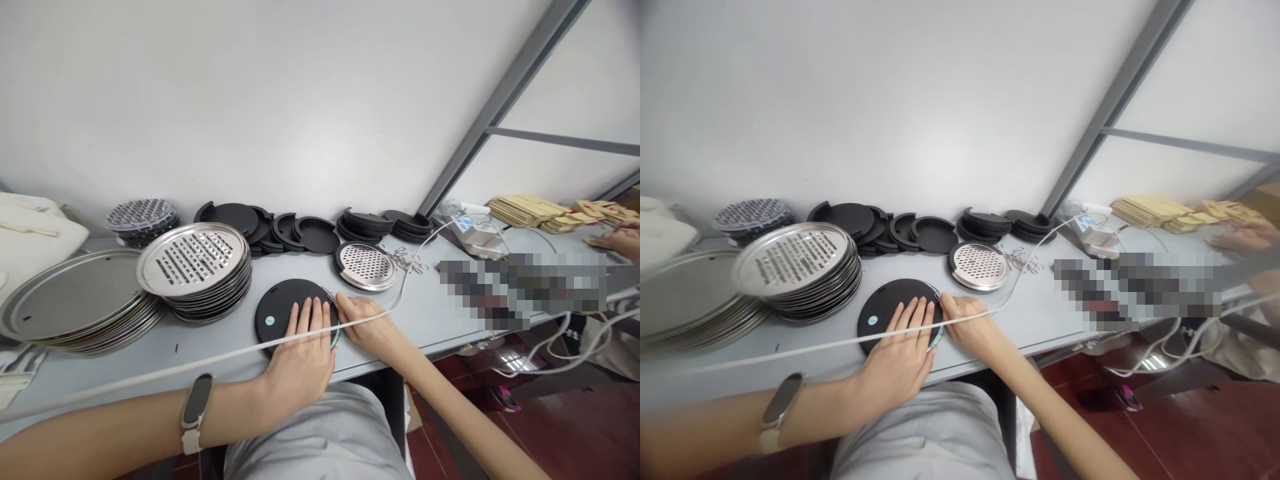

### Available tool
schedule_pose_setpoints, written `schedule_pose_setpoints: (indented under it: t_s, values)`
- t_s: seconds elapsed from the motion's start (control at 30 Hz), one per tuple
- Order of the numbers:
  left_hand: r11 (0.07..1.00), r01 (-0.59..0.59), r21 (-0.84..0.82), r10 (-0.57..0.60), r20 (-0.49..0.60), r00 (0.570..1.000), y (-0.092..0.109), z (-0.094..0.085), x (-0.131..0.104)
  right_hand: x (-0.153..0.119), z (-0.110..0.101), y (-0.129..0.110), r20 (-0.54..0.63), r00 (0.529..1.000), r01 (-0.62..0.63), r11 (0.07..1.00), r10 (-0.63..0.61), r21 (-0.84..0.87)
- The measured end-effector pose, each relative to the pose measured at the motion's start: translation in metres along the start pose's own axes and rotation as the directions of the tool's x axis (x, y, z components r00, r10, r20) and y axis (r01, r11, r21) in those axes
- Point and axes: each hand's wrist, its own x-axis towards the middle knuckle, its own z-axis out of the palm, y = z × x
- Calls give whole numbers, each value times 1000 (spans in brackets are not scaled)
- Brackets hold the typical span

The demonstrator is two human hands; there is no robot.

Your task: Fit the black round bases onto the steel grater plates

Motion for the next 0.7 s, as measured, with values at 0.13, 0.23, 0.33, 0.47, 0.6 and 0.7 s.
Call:
schedule_pose_setpoints:
  t_s: [0.13,0.23,0.33,0.47,0.6,0.7]
  values:
    - [1000,-7,1,7,5,1000,0,-1,0,-3,3,3,-42,999,4,999,-3,41]
    - [1000,-9,8,9,-1,1000,0,0,0,-6,6,5,-58,998,-11,996,16,90]
    - [1000,-19,23,19,-8,1000,0,0,-1,-8,7,7,-63,997,-26,990,35,138]
    - [999,-23,36,24,-19,1000,0,-1,-1,-8,7,8,-72,996,-38,975,55,218]
    - [998,-42,46,43,-19,999,0,-3,-1,-5,3,8,-43,994,-77,929,99,361]
    - [998,-49,49,50,-14,999,-1,-4,-1,-4,1,8,-29,991,-106,898,131,427]
